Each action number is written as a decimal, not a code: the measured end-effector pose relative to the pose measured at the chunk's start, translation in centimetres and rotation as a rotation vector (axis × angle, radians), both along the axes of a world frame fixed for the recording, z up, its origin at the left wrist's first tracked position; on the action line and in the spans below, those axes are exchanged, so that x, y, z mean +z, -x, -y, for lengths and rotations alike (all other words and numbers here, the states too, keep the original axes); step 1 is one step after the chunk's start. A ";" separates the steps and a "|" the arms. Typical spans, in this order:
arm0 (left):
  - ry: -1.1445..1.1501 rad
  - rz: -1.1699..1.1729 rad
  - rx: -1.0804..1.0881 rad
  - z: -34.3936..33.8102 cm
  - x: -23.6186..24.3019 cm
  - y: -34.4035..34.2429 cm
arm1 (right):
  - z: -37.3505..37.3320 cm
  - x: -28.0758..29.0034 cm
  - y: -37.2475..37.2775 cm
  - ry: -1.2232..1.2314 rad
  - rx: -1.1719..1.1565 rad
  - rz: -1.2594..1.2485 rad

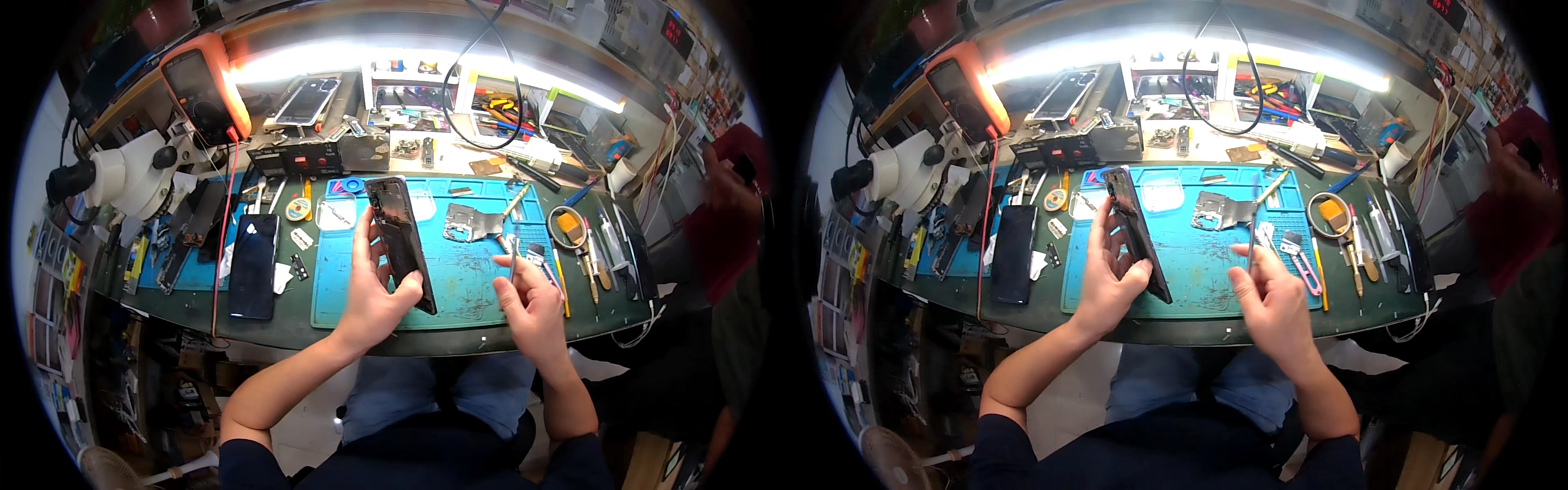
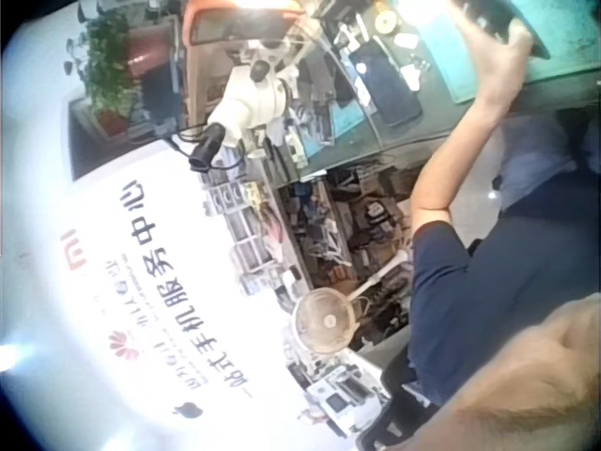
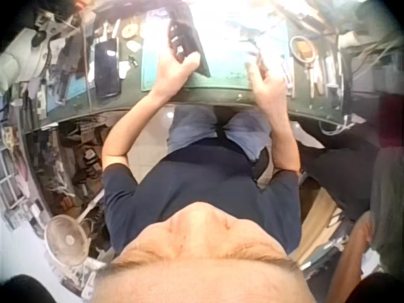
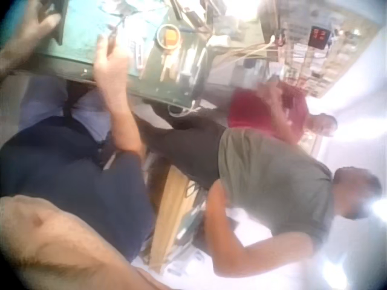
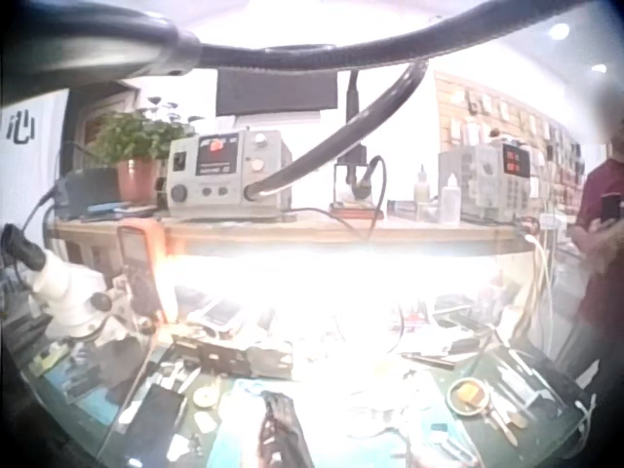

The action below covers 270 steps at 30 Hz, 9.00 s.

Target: The person disassembles a smartphone on a workbench, using tweezers and a spudger to remove the back cover, disconnect ribbon cables, and extract the battery. They briefly handle another phone to make a call before returning to the disassembly and reassembly of the first device.

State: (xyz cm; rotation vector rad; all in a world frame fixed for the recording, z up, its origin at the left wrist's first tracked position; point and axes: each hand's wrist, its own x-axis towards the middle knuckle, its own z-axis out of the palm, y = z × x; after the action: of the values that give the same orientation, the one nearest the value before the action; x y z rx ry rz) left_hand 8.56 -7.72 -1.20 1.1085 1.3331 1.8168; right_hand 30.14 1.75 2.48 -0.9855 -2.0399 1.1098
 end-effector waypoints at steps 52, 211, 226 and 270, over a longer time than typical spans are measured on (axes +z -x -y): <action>-0.035 0.245 -0.277 0.2 0.2 -1.3 | 2.6 -0.1 5.7 -0.134 0.278 -0.237; 0.200 0.158 -0.325 -4.4 0.8 -0.5 | -0.2 -2.1 5.1 0.076 0.082 -0.482; 0.279 0.159 -0.329 -4.4 1.5 -0.9 | -0.8 -2.3 4.8 0.084 0.106 -0.516; 0.284 0.169 -0.347 -4.4 2.4 -1.3 | -2.1 -1.6 3.6 0.061 0.178 -0.398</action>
State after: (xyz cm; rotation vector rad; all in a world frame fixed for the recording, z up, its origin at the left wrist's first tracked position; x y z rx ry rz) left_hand 9.90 -3.30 1.19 0.9426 1.1722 1.3877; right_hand 26.51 3.89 0.83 -0.5598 -1.7997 1.3465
